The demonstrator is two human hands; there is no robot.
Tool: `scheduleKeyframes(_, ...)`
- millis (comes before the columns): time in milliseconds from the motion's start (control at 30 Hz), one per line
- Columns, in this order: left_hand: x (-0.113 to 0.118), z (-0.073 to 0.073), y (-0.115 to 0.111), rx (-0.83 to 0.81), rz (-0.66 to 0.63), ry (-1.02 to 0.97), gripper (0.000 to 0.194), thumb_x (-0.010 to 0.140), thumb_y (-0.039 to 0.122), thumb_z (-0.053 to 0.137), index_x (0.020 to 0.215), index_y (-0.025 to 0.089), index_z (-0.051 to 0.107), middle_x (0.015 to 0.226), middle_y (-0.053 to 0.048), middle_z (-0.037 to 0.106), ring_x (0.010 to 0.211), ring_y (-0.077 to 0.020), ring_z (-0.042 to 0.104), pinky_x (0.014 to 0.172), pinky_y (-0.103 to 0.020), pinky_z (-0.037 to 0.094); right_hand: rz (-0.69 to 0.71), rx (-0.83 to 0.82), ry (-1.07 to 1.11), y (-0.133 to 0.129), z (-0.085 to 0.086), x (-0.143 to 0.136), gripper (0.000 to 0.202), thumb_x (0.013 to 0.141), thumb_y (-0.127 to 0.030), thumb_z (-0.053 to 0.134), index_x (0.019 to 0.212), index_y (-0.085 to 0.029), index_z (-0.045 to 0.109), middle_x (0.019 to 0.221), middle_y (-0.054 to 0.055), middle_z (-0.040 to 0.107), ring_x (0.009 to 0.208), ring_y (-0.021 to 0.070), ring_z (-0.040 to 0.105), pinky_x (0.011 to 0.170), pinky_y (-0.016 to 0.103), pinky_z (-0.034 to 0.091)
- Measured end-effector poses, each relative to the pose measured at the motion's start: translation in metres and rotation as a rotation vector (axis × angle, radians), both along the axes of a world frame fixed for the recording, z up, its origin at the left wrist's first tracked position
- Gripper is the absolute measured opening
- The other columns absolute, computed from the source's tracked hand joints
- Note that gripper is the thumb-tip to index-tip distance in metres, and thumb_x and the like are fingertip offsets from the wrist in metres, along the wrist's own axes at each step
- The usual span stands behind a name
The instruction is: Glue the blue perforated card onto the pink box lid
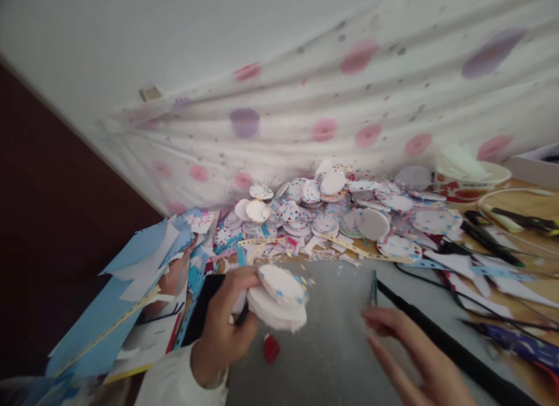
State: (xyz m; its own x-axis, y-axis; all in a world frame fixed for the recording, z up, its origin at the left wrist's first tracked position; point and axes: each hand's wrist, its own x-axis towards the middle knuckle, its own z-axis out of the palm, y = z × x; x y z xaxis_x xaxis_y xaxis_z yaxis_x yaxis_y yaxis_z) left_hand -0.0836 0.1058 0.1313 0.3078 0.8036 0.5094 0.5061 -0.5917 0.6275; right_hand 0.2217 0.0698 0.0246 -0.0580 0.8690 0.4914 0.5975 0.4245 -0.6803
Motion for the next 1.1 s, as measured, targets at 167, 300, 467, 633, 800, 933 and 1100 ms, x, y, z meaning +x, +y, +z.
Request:
scheduleKeyframes(167,0.035,-0.049,-0.027,-0.173,-0.138,-0.116,0.045,0.075,0.019,0.064,0.119,0.024,0.054,0.120,-0.011,0.055,0.115,-0.0310,0.055,0.101,-0.046,0.045,0.269,-0.197,0.232,-0.005,0.008,-0.065,0.029,0.096,-0.044,0.060,0.120,-0.028,0.065,0.111,0.008,0.079,0.096,0.0236,0.078,0.080,0.031,0.065)
scheduleKeyframes(300,0.051,-0.088,-0.030,-0.304,-0.106,-0.249,0.059,0.064,0.033,0.080,0.112,0.023,0.048,0.117,-0.012,0.047,0.113,-0.0337,0.053,0.099,-0.049,0.046,0.192,-0.221,0.228,-0.006,-0.024,-0.078,0.030,0.098,-0.049,0.057,0.111,-0.023,0.064,0.100,0.009,0.081,0.088,0.0243,0.080,0.075,0.032,0.067)
scheduleKeyframes(467,0.053,-0.109,-0.027,-0.381,-0.061,-0.254,0.057,0.063,0.030,0.085,0.103,0.024,0.046,0.115,-0.011,0.050,0.109,-0.0311,0.056,0.095,-0.046,0.048,0.124,-0.121,0.135,-0.002,-0.037,-0.068,0.033,0.095,-0.042,0.062,0.123,-0.024,0.057,0.104,0.007,0.081,0.094,0.0243,0.079,0.078,0.031,0.066)
scheduleKeyframes(633,0.059,-0.109,-0.025,-0.318,-0.019,-0.244,0.061,0.053,0.014,0.078,0.102,0.024,0.045,0.113,-0.010,0.051,0.109,-0.0319,0.056,0.094,-0.047,0.049,0.220,0.031,0.014,0.002,-0.024,-0.064,0.018,0.098,-0.028,0.056,0.110,-0.026,0.069,0.096,0.005,0.080,0.085,0.0202,0.079,0.073,0.026,0.065)
scheduleKeyframes(800,0.063,-0.110,-0.023,-0.331,-0.013,-0.243,0.063,0.050,0.013,0.075,0.102,0.025,0.042,0.114,-0.011,0.051,0.110,-0.0339,0.056,0.094,-0.051,0.050,0.229,0.157,-0.064,0.004,-0.028,-0.060,0.021,0.098,-0.018,0.053,0.106,-0.025,0.071,0.087,0.005,0.080,0.075,0.0186,0.078,0.068,0.024,0.065)
scheduleKeyframes(933,0.063,-0.110,-0.020,-0.313,-0.037,-0.254,0.064,0.049,0.012,0.077,0.102,0.025,0.043,0.115,-0.012,0.052,0.111,-0.0338,0.056,0.095,-0.050,0.051,0.217,0.204,-0.107,0.005,-0.033,-0.060,0.020,0.100,-0.018,0.050,0.104,-0.022,0.070,0.084,0.007,0.080,0.074,0.0199,0.078,0.069,0.025,0.065)
scheduleKeyframes(1100,0.063,-0.100,-0.025,-0.331,-0.007,-0.214,0.060,0.057,0.015,0.081,0.106,0.024,0.047,0.112,-0.012,0.054,0.108,-0.0322,0.058,0.094,-0.049,0.052,0.255,0.129,-0.175,0.006,-0.016,-0.053,0.022,0.101,-0.024,0.049,0.118,-0.023,0.063,0.096,0.007,0.080,0.084,0.0195,0.078,0.073,0.025,0.064)
